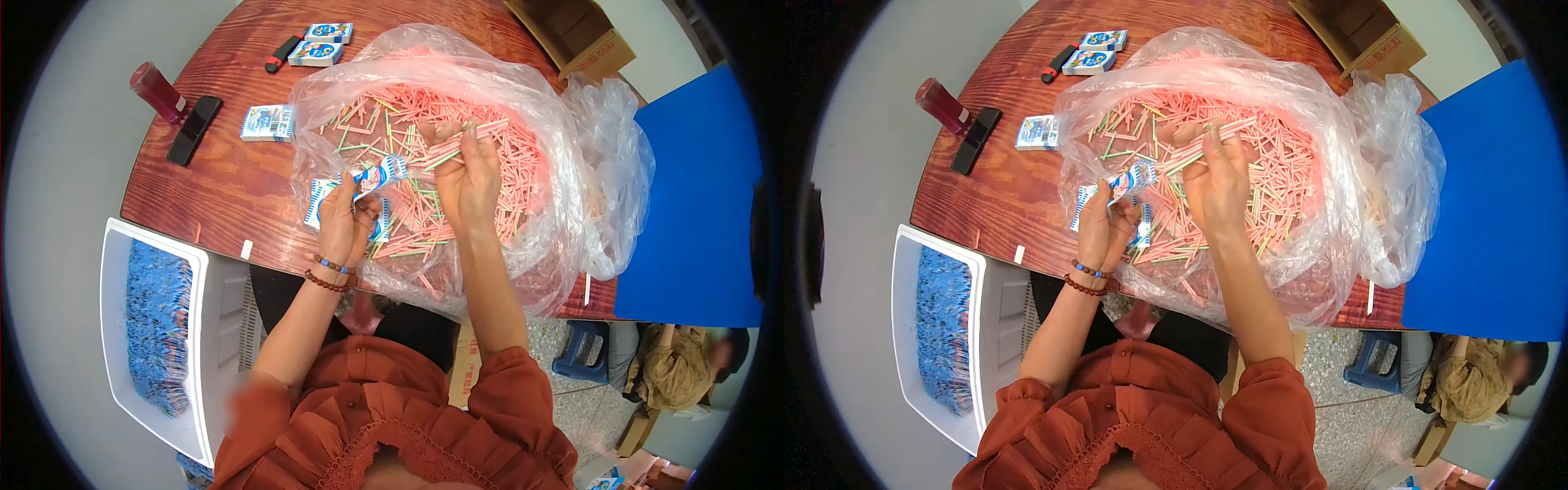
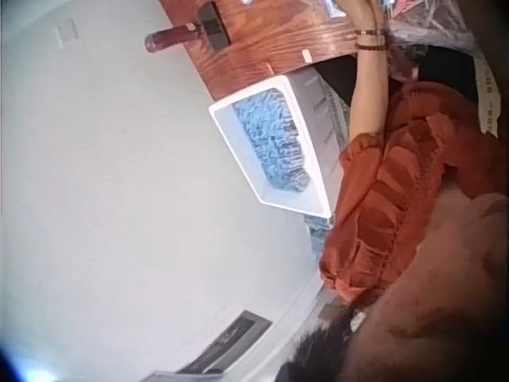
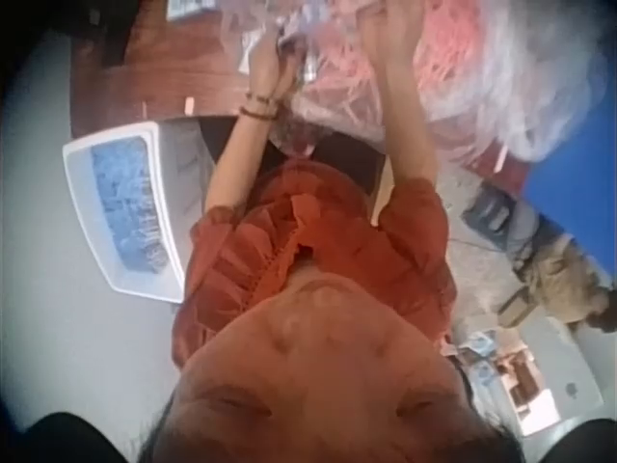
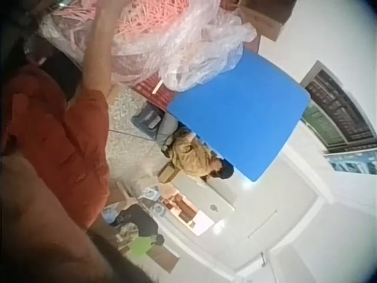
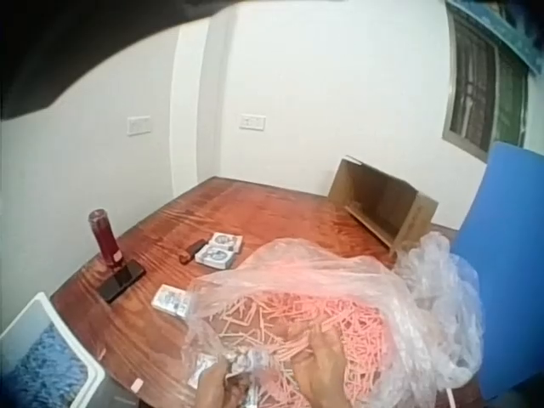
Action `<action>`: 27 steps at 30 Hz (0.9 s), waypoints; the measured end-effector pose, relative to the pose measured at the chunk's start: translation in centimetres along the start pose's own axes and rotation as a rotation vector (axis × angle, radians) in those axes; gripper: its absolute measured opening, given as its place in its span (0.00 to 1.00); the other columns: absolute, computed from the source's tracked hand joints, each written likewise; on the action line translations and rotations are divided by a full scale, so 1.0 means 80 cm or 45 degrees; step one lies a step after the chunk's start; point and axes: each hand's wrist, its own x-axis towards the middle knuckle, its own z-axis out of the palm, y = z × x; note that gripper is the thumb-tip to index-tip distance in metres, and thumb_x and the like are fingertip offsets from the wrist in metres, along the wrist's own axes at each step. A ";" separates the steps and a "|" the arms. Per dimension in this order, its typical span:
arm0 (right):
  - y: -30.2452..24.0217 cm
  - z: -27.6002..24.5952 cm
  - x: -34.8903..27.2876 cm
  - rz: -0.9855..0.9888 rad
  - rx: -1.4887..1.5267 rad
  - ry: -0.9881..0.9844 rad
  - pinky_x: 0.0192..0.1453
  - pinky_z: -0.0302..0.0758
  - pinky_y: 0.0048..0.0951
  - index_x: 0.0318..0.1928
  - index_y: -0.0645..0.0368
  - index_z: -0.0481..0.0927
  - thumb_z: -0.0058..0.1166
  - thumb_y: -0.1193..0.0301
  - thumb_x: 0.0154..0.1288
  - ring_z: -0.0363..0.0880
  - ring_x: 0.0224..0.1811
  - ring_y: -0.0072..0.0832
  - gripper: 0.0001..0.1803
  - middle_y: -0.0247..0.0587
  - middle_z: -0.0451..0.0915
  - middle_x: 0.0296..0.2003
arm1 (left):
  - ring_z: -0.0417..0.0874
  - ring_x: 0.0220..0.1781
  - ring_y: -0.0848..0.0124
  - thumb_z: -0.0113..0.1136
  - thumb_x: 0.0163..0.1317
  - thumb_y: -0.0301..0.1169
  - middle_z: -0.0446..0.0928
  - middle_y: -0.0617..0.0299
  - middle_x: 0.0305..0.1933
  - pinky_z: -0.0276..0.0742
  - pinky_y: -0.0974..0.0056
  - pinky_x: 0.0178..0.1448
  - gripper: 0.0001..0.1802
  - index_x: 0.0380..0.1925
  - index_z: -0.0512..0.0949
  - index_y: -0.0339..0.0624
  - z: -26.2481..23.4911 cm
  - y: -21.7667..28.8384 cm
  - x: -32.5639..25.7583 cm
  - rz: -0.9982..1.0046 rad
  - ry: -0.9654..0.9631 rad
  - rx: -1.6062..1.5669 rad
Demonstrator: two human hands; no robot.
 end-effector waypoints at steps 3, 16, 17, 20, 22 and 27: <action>0.013 0.011 -0.004 -0.082 -0.048 -0.044 0.60 0.71 0.38 0.44 0.62 0.70 0.39 0.71 0.75 0.79 0.51 0.41 0.08 0.45 0.80 0.38 | 0.76 0.25 0.72 0.55 0.69 0.43 0.74 0.62 0.26 0.74 0.69 0.31 0.17 0.28 0.73 0.41 0.006 -0.003 0.001 0.105 0.028 -0.027; 0.059 0.038 -0.038 -0.114 -0.593 0.108 0.66 0.63 0.38 0.49 0.62 0.70 0.40 0.68 0.75 0.72 0.60 0.35 0.11 0.50 0.78 0.50 | 0.78 0.26 0.73 0.53 0.70 0.43 0.80 0.62 0.31 0.75 0.70 0.31 0.16 0.31 0.76 0.41 0.004 -0.007 0.000 0.204 0.017 0.014; 0.061 0.035 -0.037 -0.114 -0.595 0.107 0.66 0.63 0.38 0.49 0.62 0.70 0.40 0.68 0.75 0.72 0.60 0.35 0.11 0.50 0.78 0.50 | 0.78 0.26 0.73 0.53 0.70 0.43 0.80 0.62 0.31 0.75 0.70 0.31 0.16 0.31 0.76 0.41 0.006 -0.009 0.001 0.204 0.015 0.013; 0.063 0.030 -0.034 -0.073 -0.537 0.084 0.69 0.59 0.36 0.50 0.64 0.72 0.39 0.66 0.75 0.64 0.67 0.33 0.15 0.53 0.74 0.57 | 0.79 0.29 0.73 0.53 0.70 0.42 0.80 0.61 0.33 0.76 0.70 0.33 0.16 0.33 0.76 0.40 0.011 -0.015 0.005 0.216 -0.004 -0.050; 0.053 0.040 -0.033 0.015 -0.521 0.057 0.72 0.54 0.35 0.55 0.67 0.71 0.37 0.62 0.76 0.59 0.70 0.34 0.21 0.53 0.69 0.63 | 0.80 0.33 0.72 0.52 0.71 0.41 0.80 0.61 0.35 0.77 0.69 0.36 0.16 0.35 0.77 0.39 0.008 -0.019 0.011 0.246 -0.003 -0.087; 0.051 0.022 -0.023 0.004 -0.964 -0.019 0.73 0.52 0.34 0.62 0.68 0.67 0.35 0.59 0.76 0.57 0.72 0.33 0.26 0.52 0.66 0.65 | 0.80 0.36 0.72 0.52 0.71 0.39 0.81 0.59 0.39 0.78 0.66 0.40 0.14 0.39 0.77 0.38 0.005 -0.020 0.020 0.190 -0.110 -0.210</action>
